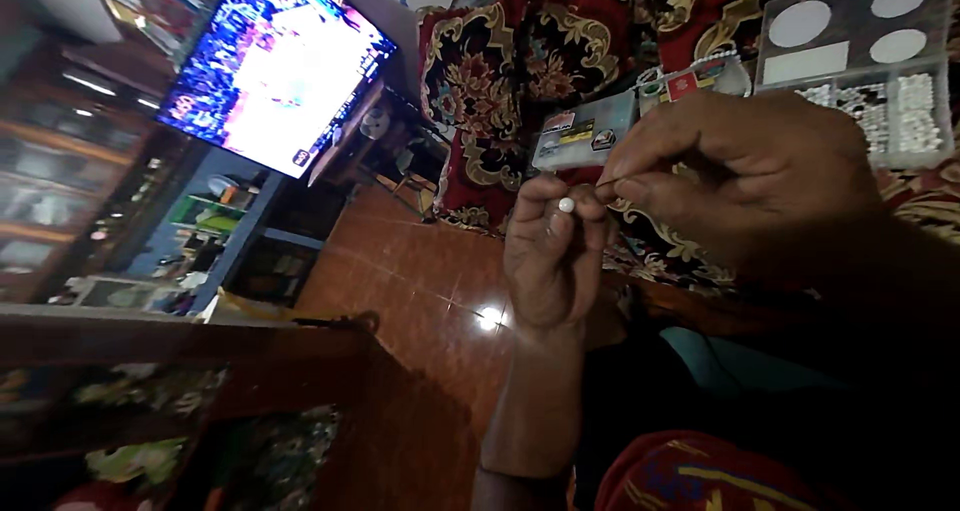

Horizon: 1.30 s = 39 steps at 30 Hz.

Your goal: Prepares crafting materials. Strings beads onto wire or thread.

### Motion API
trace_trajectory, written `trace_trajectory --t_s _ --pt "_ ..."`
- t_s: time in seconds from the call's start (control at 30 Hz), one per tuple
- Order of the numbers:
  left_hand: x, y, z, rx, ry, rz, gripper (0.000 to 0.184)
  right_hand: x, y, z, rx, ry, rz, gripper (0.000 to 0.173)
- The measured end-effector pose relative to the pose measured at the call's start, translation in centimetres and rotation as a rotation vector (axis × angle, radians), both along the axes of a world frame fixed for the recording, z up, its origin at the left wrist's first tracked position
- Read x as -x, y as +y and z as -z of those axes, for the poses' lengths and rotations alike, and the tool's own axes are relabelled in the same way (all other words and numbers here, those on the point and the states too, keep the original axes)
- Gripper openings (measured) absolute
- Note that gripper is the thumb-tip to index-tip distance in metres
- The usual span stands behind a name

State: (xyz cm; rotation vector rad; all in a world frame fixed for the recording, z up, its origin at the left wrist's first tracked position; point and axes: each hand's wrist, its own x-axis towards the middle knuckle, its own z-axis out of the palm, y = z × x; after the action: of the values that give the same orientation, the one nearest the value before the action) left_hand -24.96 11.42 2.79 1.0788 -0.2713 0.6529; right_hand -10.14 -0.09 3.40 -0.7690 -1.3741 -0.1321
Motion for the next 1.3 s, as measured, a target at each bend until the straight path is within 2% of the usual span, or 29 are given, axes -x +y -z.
trace_trajectory --t_s 0.33,0.63,1.07,1.3 --pt "0.5 -0.2 -0.2 -0.060 -0.012 -0.045 0.010 0.5 0.1 0.0 -0.037 -0.027 -0.002 0.010" --pt "0.8 -0.5 -0.6 -0.089 -0.017 -0.033 0.013 1.0 -0.3 -0.2 -0.071 -0.084 0.128 0.012" --pt "0.8 -1.2 -1.0 -0.103 -0.016 -0.099 0.010 1.1 -0.7 -0.3 -0.059 -0.077 0.117 0.012" --pt "0.9 -1.3 -1.0 -0.077 -0.010 -0.056 0.013 1.3 -0.7 -0.3 -0.094 -0.049 0.099 0.009"
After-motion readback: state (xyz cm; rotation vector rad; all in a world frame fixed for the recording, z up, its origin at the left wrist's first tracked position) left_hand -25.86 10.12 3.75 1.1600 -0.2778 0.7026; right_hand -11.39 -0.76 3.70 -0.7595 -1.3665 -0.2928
